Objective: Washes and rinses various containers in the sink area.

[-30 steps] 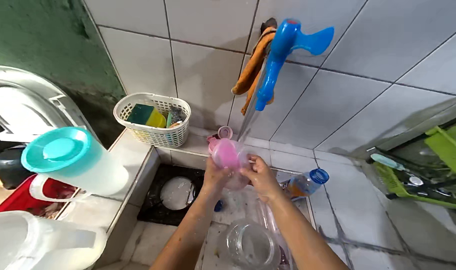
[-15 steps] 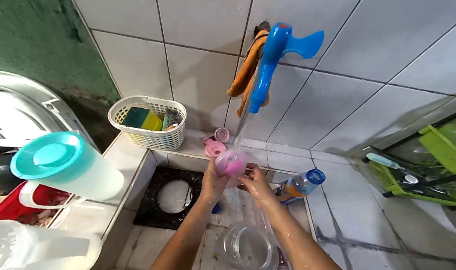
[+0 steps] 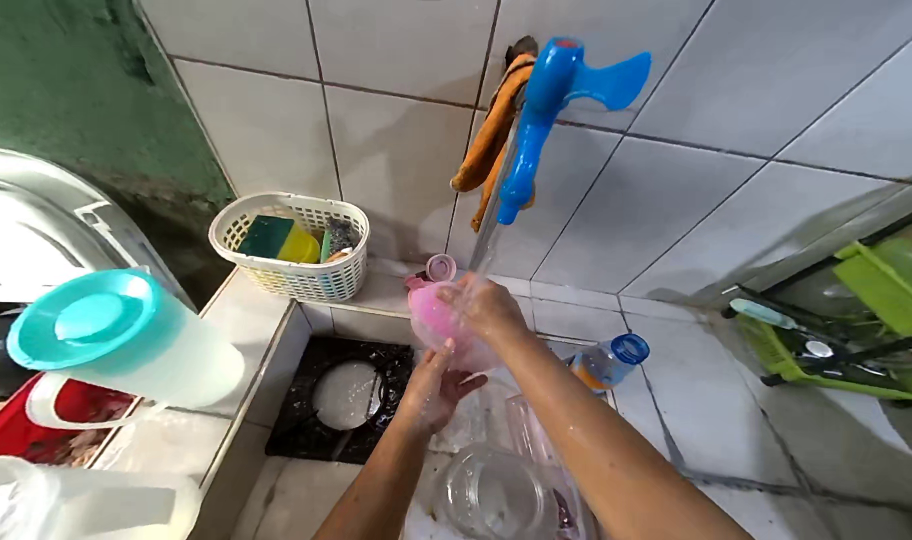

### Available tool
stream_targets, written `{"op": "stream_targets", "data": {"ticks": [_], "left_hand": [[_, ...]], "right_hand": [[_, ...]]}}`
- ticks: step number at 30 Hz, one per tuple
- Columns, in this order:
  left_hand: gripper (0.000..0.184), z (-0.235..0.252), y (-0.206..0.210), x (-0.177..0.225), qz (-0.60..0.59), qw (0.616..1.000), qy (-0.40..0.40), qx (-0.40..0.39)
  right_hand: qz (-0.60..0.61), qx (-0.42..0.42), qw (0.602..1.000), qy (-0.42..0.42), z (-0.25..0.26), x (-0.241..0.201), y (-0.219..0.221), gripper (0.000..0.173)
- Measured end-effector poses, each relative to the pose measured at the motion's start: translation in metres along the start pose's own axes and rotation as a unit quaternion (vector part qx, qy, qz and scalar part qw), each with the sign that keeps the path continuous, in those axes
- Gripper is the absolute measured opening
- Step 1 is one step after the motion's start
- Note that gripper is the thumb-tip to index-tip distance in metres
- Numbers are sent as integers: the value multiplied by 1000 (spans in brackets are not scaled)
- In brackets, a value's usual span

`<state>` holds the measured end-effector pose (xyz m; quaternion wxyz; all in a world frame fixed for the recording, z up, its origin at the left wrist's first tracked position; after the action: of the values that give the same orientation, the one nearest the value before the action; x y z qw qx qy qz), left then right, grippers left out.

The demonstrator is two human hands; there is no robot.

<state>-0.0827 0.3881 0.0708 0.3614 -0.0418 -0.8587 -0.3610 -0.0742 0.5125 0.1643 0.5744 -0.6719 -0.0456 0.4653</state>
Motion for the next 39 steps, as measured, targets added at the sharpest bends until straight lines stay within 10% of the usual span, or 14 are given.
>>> {"op": "stream_targets", "data": {"ticks": [8,12,16,20,24,32,39], "left_hand": [[39,-11,-7,7,-10,997,-19,78],[27,-26,3,43,37,991,82,96],[40,-35,-3,81,279,917,257,121],[42,-61,-32,107,390,844,318,182],[40,-89,-71,113,442,816,302,216],[38,-128,-85,110,336,867,295,219],[47,-176,-67,144,209,895,330,214]], "right_hand": [[-33,4,990,-137,-23,-10,-5,46],[38,7,999,2,-21,0,-24,38],[104,106,989,-28,-17,-11,-64,33],[263,302,894,-199,-27,-46,-123,53],[306,312,849,-296,-42,-87,-138,60],[21,334,875,-350,-74,-134,-104,89],[83,-54,937,-336,-133,-122,14,137]]}}
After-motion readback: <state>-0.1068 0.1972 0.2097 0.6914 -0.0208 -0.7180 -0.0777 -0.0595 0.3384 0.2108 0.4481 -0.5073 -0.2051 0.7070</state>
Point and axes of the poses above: each hand's wrist, its own z-axis towards the middle knuckle, its own y-axis out of the palm, x = y × z, the point moved 3 cm from there along z, towards the middle knuckle, and after that the axes turned 13 degrees about x, right-handed, at the moved point
